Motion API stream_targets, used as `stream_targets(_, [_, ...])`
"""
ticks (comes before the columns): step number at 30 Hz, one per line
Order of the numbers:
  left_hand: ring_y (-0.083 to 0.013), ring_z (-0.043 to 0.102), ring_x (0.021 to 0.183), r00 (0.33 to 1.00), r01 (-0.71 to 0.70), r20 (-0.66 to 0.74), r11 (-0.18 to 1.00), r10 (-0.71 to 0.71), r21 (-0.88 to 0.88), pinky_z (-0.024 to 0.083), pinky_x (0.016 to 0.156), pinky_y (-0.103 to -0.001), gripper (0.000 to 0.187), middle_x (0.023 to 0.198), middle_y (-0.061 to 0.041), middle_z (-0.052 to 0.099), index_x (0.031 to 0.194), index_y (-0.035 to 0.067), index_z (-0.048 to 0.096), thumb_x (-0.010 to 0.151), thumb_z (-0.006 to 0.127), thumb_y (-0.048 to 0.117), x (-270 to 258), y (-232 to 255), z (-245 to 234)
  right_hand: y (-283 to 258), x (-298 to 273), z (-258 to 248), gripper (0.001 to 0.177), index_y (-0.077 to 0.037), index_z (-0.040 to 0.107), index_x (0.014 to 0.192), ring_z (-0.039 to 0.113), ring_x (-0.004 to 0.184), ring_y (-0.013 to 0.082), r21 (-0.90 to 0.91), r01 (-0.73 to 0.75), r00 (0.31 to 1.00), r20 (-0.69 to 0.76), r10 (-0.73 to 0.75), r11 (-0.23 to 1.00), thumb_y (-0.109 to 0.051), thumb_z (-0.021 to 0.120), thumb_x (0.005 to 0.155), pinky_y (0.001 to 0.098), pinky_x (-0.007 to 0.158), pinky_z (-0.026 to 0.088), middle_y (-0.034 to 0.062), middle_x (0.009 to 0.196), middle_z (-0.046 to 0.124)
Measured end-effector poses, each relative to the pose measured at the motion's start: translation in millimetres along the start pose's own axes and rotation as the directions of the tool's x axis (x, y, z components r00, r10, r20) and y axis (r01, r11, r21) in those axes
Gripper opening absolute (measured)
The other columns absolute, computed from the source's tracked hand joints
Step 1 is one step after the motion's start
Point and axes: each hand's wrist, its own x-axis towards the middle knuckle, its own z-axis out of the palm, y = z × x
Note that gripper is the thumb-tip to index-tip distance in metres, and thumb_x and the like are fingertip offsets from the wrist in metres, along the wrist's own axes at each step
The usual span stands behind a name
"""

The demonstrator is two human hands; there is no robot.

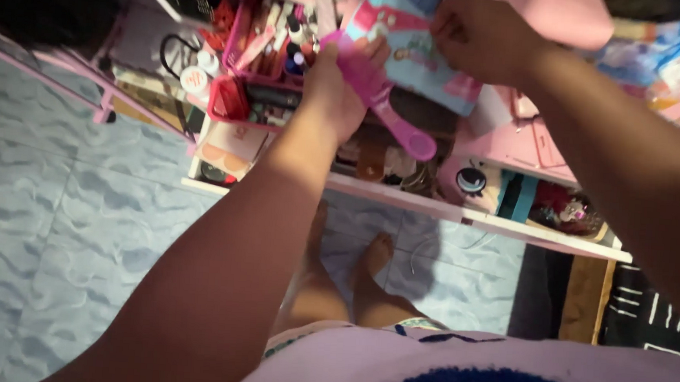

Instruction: Organizing clothes and various items into drawers and onto shelves in a bedroom.

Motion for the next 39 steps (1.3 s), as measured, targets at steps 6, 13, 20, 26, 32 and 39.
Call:
stream_targets(6, [-0.0368,0.052,0.142,1.0,0.019,0.0,0.999,-0.019,0.047,0.044,0.108,-0.044,0.054,0.15,-0.021,0.056,0.135,-0.005,0.052,0.11,0.023,0.034,12.7,-2.8,-16.6,-12.9,-7.9,-3.3,0.046,-0.004,0.062,0.117,0.071,0.091,0.0283,0.062,-0.029,1.0,0.008,0.028,0.998,-0.001,0.072,0.072,0.0401,0.078,0.057,0.0149,0.101,0.071])
stream_targets(13, [-0.0356,0.048,0.144,0.997,0.056,-0.052,0.996,-0.052,0.071,0.04,0.112,-0.043,0.063,0.152,-0.021,0.052,0.134,-0.004,0.049,0.109,0.016,0.044,0.4,0.2,-0.8,9.7,5.6,4.7,0.04,-0.005,0.067,0.111,0.071,0.088,0.0271,-0.015,-0.211,0.972,0.098,0.212,0.977,-0.004,0.077,0.072,0.039,0.079,0.056,0.0142,0.094,0.073])
stream_targets(20, [-0.0322,0.053,0.139,0.994,0.067,-0.092,0.993,-0.057,0.1,0.044,0.111,-0.042,0.054,0.15,-0.019,0.055,0.141,0.0,0.045,0.11,0.025,0.039,15.9,-0.2,-17.8,22.0,7.4,15.7,0.037,-0.01,0.075,0.109,0.069,0.096,0.0213,0.345,-0.102,0.978,0.205,0.031,0.933,-0.005,0.07,0.072,0.0347,0.081,0.055,0.0083,0.103,0.075])
stream_targets(26, [-0.031,0.058,0.133,0.985,0.091,-0.157,0.987,-0.069,0.134,0.049,0.101,-0.038,0.055,0.146,-0.02,0.058,0.138,-0.003,0.049,0.108,0.03,0.04,13.0,8.0,-6.9,-26.0,-16.9,3.7,0.036,-0.012,0.076,0.111,0.069,0.094,0.026,0.195,-0.038,0.997,-0.059,0.05,0.98,-0.023,0.082,0.077,0.0375,0.083,0.054,0.0111,0.106,0.073])
stream_targets(32, [-0.0325,0.057,0.135,0.961,0.102,-0.272,0.973,-0.043,0.207,0.047,0.102,-0.04,0.05,0.144,-0.02,0.059,0.136,-0.001,0.049,0.109,0.031,0.036,9.3,12.0,8.8,-12.3,-11.3,24.9,0.027,-0.01,0.08,0.099,0.068,0.098,0.0311,-0.002,0.12,0.963,-0.241,-0.117,0.993,-0.031,0.08,0.082,0.0455,0.084,0.053,0.0099,0.108,0.072])
stream_targets(39, [-0.0332,0.059,0.134,0.969,0.104,-0.237,0.983,-0.067,0.15,0.05,0.102,-0.042,0.049,0.141,-0.02,0.061,0.131,-0.003,0.053,0.107,0.031,0.034,23.0,14.2,-15.4,-30.2,-2.7,-8.5,0.017,-0.026,0.083,0.091,0.07,0.091,0.0273,0.014,-0.023,0.994,-0.104,0.025,1.0,-0.036,0.074,0.08,0.0436,0.076,0.055,0.0039,0.099,0.075])
